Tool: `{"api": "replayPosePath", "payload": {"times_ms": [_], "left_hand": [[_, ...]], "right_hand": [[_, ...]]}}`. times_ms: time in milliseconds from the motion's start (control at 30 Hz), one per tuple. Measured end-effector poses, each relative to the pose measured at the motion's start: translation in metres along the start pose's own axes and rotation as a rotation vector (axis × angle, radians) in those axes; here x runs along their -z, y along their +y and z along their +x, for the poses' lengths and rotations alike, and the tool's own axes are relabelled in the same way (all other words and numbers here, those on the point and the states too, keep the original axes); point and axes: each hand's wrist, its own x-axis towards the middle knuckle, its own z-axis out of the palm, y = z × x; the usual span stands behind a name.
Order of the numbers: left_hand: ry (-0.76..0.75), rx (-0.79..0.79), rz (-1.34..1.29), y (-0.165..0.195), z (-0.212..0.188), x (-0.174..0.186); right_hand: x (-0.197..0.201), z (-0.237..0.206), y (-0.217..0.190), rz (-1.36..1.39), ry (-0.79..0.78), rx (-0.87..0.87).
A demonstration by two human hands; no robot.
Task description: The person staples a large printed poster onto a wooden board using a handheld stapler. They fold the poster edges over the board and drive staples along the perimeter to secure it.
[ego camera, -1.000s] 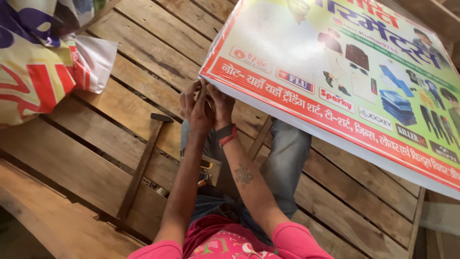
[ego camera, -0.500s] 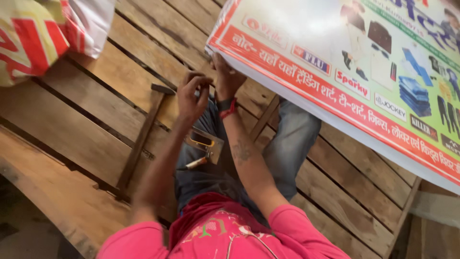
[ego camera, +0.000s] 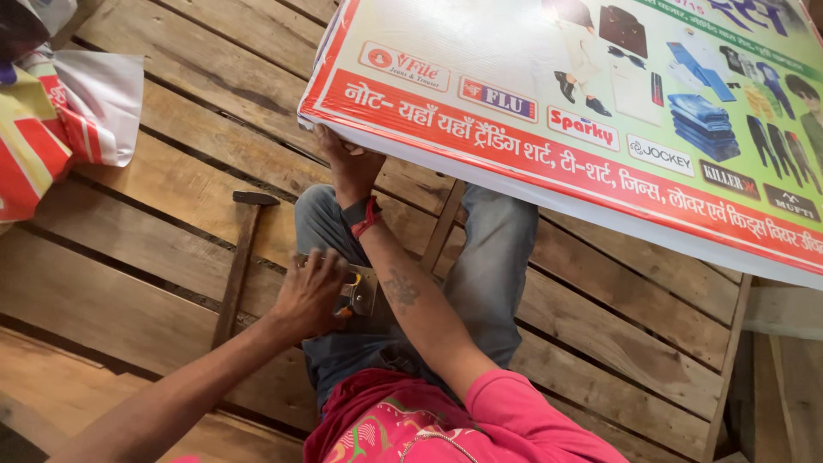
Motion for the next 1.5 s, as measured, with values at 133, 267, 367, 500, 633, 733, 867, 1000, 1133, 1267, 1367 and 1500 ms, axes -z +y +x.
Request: {"api": "replayPosePath", "payload": {"times_ms": [133,267,367,500,633,733,867,1000,1133,1267,1367,1500], "left_hand": [[0.205,-0.001,0.124,0.008,-0.008,-0.015],[0.192,-0.019,0.068,0.01,-0.005,-0.037],[0.123,-0.048,0.004,0.003,-0.002,-0.056],[0.355,-0.09,-0.03,0.005,0.012,-0.075],[0.368,-0.07,-0.004,0.014,0.028,-0.072],[0.322,-0.097,-0.098,0.003,0.028,-0.054],[0.012,0.067,-0.451,-0.032,0.025,-0.032],[-0.246,0.19,-1.386,-0.066,0.017,-0.045],[-0.1,0.158,-1.876,-0.085,0.006,-0.075],[0.07,0.427,-1.991,-0.082,0.009,-0.072],[0.155,0.467,-2.136,-0.075,0.006,-0.053],[0.275,0.342,-2.205,-0.068,0.009,-0.039]], "right_hand": [[0.0,0.001,0.003,-0.093,0.014,0.058],[0.002,0.002,0.006,-0.109,0.022,0.045],[0.003,0.003,0.008,-0.058,0.013,0.04],[0.003,0.003,0.008,-0.086,0.015,0.063],[0.002,0.004,0.005,-0.079,0.013,0.044],[0.002,0.006,0.005,-0.014,0.007,0.01],[0.004,0.007,0.005,-0.028,-0.028,0.024],[0.003,0.008,0.004,-0.05,-0.06,0.048],[-0.001,0.011,0.003,-0.04,-0.015,0.037],[-0.002,0.011,0.004,-0.046,-0.022,0.047],[-0.002,0.01,0.003,-0.045,-0.001,0.026],[-0.005,0.014,-0.001,0.048,-0.037,0.024]]}}
